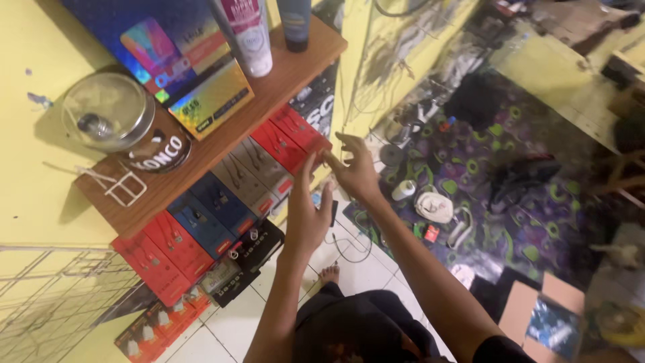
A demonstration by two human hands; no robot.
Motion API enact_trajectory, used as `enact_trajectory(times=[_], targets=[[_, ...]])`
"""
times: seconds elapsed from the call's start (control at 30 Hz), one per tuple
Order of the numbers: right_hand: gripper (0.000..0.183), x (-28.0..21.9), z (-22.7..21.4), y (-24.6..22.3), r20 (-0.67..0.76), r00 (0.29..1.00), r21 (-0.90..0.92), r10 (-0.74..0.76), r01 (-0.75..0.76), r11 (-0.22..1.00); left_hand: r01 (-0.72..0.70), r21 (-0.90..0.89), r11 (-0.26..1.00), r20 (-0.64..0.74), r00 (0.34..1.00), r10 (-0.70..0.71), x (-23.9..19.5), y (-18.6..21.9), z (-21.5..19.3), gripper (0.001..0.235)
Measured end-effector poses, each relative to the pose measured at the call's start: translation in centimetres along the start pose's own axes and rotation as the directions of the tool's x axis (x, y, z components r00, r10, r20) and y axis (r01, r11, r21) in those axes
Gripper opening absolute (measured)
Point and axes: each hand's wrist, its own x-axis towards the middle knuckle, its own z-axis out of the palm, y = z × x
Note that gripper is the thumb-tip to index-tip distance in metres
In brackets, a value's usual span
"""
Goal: The person picks up packaged phone cases and accessories from a plastic chair and a table, then hangs them on wall-mounted wire grids. The person handles items one at a time, moving between the chair and the display wall to organize the merchandise.
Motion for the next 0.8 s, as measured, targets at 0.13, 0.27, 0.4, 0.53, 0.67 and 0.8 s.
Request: enact_trajectory(times=[0.13, 0.27, 0.4, 0.53, 0.67, 0.8], targets=[[0.032, 2.1, 1.9, 2.4, 0.153, 0.987, 0.071, 0.047, -0.058, 0.996, 0.058, 0.126, 0.990, -0.035, 0.998, -0.054, 0.6, 0.8, 1.5, 0.066], [0.033, 3.1, 1.0, 4.7, 0.187, 0.982, 0.156, -0.039, 0.010, 0.988, 0.100, 0.344, 0.934, -0.143, 0.988, -0.053, 0.5, -0.4, 3.5, 0.071], [0.029, 5.5, -0.1, 4.8, 0.277, 0.961, 0.203, -0.010, -0.048, 0.978, 0.116, 0.421, 0.900, -0.281, 0.960, 0.008, 0.4, -1.9, 5.5, 0.065], [0.034, 6.3, 0.5, 3.9, 0.449, 0.892, 0.247, -0.047, -0.073, 0.966, 0.285, 0.427, 0.858, -0.348, 0.928, -0.135, 0.2, -2.8, 7.2, 0.067], [0.033, 6.4, 0.8, 2.8, 0.490, 0.871, 0.258, -0.033, -0.109, 0.960, 0.290, 0.454, 0.843, -0.395, 0.913, -0.101, 0.3, -2.2, 7.5, 0.067], [0.035, 6.7, -0.2, 3.0, 0.567, 0.822, 0.409, 0.050, -0.334, 0.849, 0.348, 0.390, 0.853, -0.423, 0.890, -0.170, 0.4, -1.2, 7.8, 0.064]])
